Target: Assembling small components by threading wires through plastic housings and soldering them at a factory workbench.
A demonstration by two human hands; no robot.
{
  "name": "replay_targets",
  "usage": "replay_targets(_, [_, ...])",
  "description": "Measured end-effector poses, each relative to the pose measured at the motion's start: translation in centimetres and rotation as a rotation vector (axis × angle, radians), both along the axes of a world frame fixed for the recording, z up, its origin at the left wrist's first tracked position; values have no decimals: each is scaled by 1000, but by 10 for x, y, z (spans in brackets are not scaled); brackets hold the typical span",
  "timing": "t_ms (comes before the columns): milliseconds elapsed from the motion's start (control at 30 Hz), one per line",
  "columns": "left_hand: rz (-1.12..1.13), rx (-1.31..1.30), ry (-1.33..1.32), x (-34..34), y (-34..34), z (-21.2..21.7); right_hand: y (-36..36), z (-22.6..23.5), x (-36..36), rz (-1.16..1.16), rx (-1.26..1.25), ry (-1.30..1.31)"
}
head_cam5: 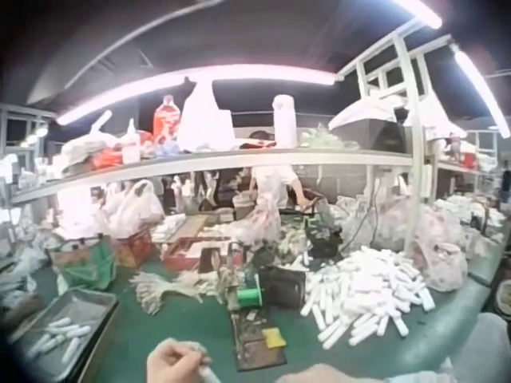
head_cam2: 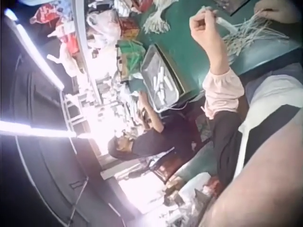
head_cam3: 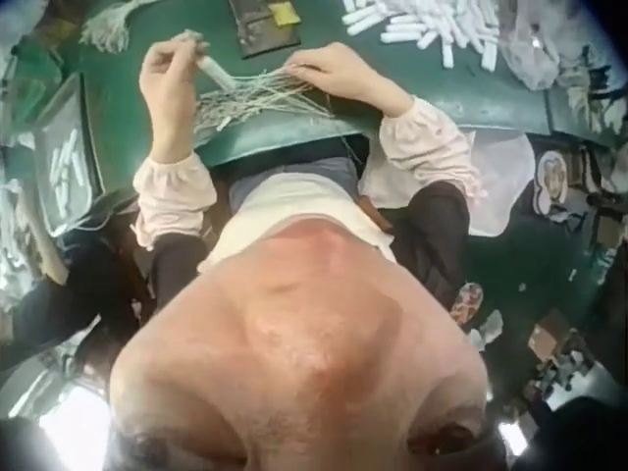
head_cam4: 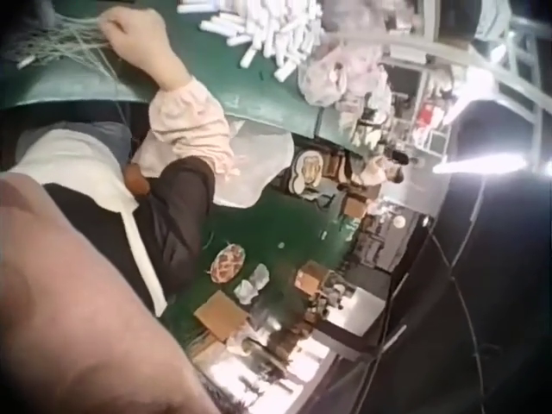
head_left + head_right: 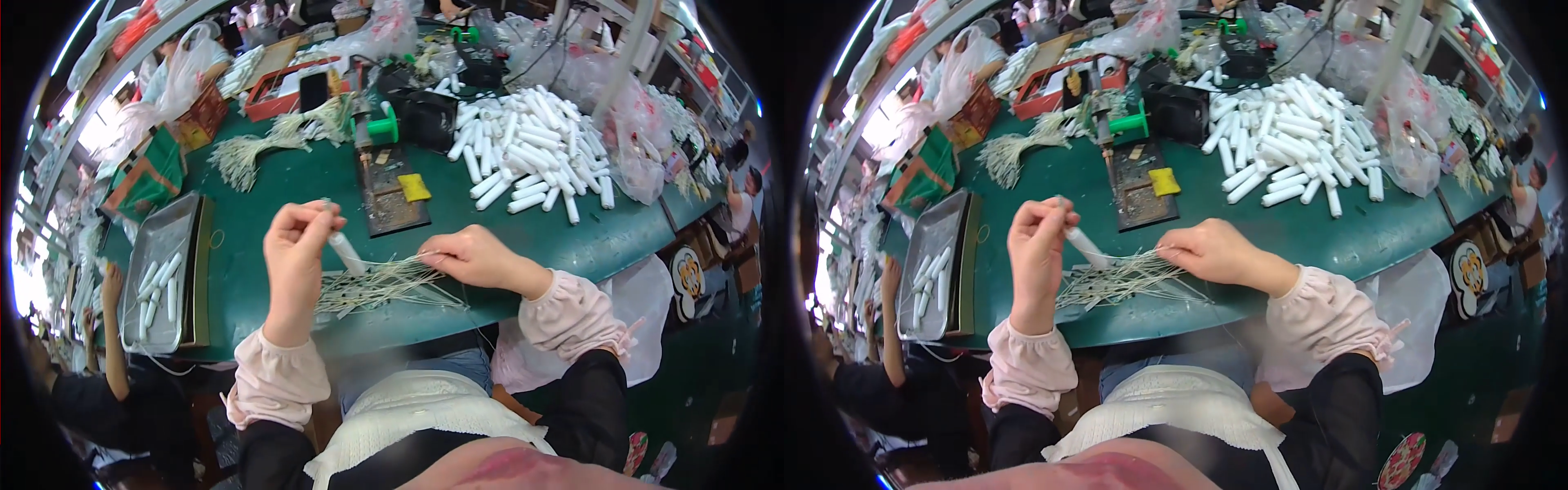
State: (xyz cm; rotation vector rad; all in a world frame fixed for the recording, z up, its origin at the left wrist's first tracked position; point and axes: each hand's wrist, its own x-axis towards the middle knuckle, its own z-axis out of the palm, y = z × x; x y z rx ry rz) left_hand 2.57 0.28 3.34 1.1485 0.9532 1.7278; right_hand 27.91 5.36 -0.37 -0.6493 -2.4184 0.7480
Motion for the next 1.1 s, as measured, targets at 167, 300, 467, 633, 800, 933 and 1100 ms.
replay_targets(167, [-55, -47, -43, 3, 1, -11, 4, 2, 2, -63, -115, 8])
replay_targets(300, [-18, 21, -24, -5, 5, -6, 14, -2, 0, -59, -268, 222])
replay_targets(467, [-37, 24, -75, -15, 8, 3, 14, 11, -4, -119, -639, 200])
replay_targets(633, [-34, 82, -126, -23, 10, 2, 12, -2, -4, -144, -619, 165])
replay_targets(800, [-61, 51, -58, -31, 9, -14, 7, -2, -3, -117, -630, 153])
replay_targets(933, [-78, -11, 11, -19, 7, -17, 10, -8, 6, -145, -545, 126])
replay_targets(1100, [-121, -70, 150, -6, 1, -25, 3, 2, 15, -295, -423, -128])
